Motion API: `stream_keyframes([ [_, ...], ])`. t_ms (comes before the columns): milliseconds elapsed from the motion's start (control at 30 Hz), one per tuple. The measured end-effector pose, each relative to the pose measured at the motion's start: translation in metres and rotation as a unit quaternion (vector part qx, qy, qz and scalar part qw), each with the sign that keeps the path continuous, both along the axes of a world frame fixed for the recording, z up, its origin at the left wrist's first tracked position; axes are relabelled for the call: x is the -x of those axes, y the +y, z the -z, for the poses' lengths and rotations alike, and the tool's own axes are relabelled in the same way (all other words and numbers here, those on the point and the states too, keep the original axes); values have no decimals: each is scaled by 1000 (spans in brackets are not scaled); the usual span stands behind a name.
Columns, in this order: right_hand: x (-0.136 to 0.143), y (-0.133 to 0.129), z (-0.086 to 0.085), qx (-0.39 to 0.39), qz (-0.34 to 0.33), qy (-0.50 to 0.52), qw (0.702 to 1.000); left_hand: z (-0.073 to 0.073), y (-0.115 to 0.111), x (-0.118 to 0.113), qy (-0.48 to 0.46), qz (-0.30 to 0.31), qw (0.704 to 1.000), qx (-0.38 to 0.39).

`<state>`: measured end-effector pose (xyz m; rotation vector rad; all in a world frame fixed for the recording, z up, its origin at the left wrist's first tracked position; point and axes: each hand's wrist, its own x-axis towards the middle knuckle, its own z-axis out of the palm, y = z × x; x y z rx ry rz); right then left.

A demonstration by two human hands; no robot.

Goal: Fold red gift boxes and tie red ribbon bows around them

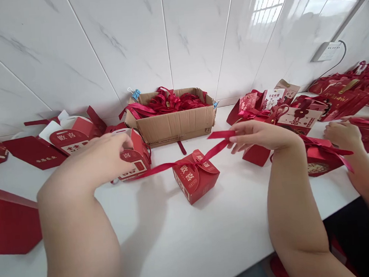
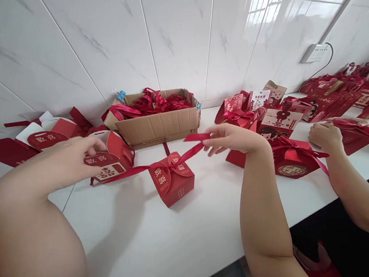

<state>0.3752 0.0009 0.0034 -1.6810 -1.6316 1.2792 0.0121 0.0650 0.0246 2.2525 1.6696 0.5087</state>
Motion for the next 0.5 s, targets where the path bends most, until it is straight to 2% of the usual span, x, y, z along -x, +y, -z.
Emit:
stream_keyframes([
  [33,0,1,1,-31,48,-3,998,-4,-8,-10,76,3,997,-17],
  [67,1,2,2,-66,102,-22,992,-7,-16,-22,117,41,992,-27],
  [133,5,3,3,-142,184,-88,969,-10,-31,-46,138,118,983,-5],
  [167,9,4,3,-180,190,-120,958,-9,-36,-56,146,139,979,33],
  [200,14,4,3,-212,165,-140,953,-7,-39,-65,147,156,975,62],
  [267,25,4,2,-242,41,-139,959,1,-43,-79,154,186,965,105],
  [333,38,4,1,-231,-95,-126,960,9,-44,-87,151,194,963,112],
  [367,44,5,1,-216,-139,-129,958,12,-44,-89,149,190,964,112],
  [433,54,7,3,-180,-178,-150,956,15,-44,-92,144,178,966,117],
  [500,60,10,7,-144,-185,-174,957,17,-43,-93,140,173,967,127],
])
